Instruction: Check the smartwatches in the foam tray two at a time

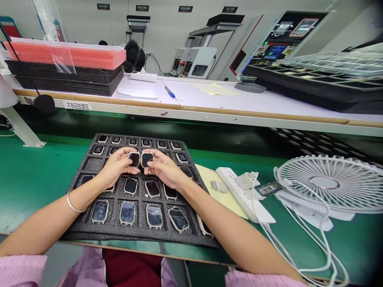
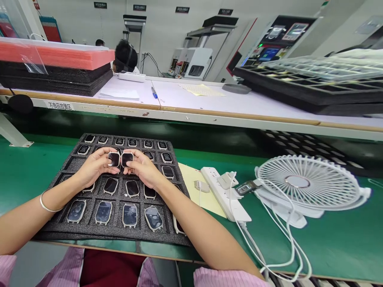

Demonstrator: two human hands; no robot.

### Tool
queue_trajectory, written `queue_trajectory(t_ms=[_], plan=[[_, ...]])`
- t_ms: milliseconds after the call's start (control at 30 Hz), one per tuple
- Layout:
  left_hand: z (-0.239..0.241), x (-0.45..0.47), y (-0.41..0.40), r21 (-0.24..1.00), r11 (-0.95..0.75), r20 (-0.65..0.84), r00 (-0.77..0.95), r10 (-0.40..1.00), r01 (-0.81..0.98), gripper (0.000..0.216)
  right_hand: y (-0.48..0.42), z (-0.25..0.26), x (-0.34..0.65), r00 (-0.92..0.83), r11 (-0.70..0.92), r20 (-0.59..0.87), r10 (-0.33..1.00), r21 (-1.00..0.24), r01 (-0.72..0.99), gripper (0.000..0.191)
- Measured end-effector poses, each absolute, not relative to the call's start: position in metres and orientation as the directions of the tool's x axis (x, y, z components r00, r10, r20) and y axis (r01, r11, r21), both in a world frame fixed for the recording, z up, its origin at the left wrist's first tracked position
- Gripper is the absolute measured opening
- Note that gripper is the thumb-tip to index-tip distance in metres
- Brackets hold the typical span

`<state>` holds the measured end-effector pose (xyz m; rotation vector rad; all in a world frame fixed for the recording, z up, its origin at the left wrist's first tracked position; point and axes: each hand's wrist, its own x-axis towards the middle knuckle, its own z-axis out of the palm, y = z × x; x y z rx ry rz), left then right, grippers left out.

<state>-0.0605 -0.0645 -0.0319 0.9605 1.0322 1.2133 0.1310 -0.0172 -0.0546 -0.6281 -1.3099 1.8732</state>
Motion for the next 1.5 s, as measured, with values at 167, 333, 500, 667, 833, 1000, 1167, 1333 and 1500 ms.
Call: queue_trajectory(t_ms=[167,333,500,667,833,1000,1167,1333,1500], plan=[[-0.032,-0.06,-0.064,0.966,0.107,-0.093,0.069,0.993,-0.235,0.043,-0.016,-0.056,0.131,-0.594,-0.175,0.042,0.804,-0.937,-0.303,0.046],[-0.034,-0.059,-0.064,0.981,0.045,-0.042,0.02,0.999,-0.189,0.051,-0.017,-0.053,0.131,-0.608,-0.207,0.023,0.794,-0.929,-0.306,0.047],[-0.039,-0.06,-0.062,0.991,-0.073,0.063,-0.094,0.994,-0.113,0.048,-0.021,-0.049,0.132,-0.663,-0.229,0.031,0.748,-0.926,-0.302,0.058],[-0.043,-0.062,-0.06,0.992,-0.118,0.113,-0.098,0.989,-0.042,0.04,-0.023,-0.049,0.132,-0.671,-0.21,0.062,0.739,-0.925,-0.317,0.061],[-0.045,-0.062,-0.06,0.984,-0.178,0.179,-0.08,0.98,0.02,0.039,-0.023,-0.05,0.132,-0.655,-0.182,0.084,0.75,-0.927,-0.328,0.054],[-0.05,-0.064,-0.059,0.97,-0.23,0.236,-0.075,0.969,0.077,0.041,-0.022,-0.052,0.133,-0.687,-0.206,0.061,0.724,-0.931,-0.3,0.055],[-0.05,-0.065,-0.059,0.96,-0.258,0.266,-0.073,0.961,0.109,0.04,-0.022,-0.054,0.131,-0.725,-0.254,0.05,0.687,-0.918,-0.304,0.056],[-0.05,-0.064,-0.059,0.96,-0.255,0.264,-0.068,0.962,0.113,0.037,-0.021,-0.057,0.131,-0.745,-0.289,0.002,0.667,-0.921,-0.261,0.059],[-0.053,-0.065,-0.057,0.96,-0.244,0.256,-0.082,0.963,0.141,0.035,-0.019,-0.059,0.131,-0.74,-0.281,-0.021,0.672,-0.932,-0.229,0.058]])
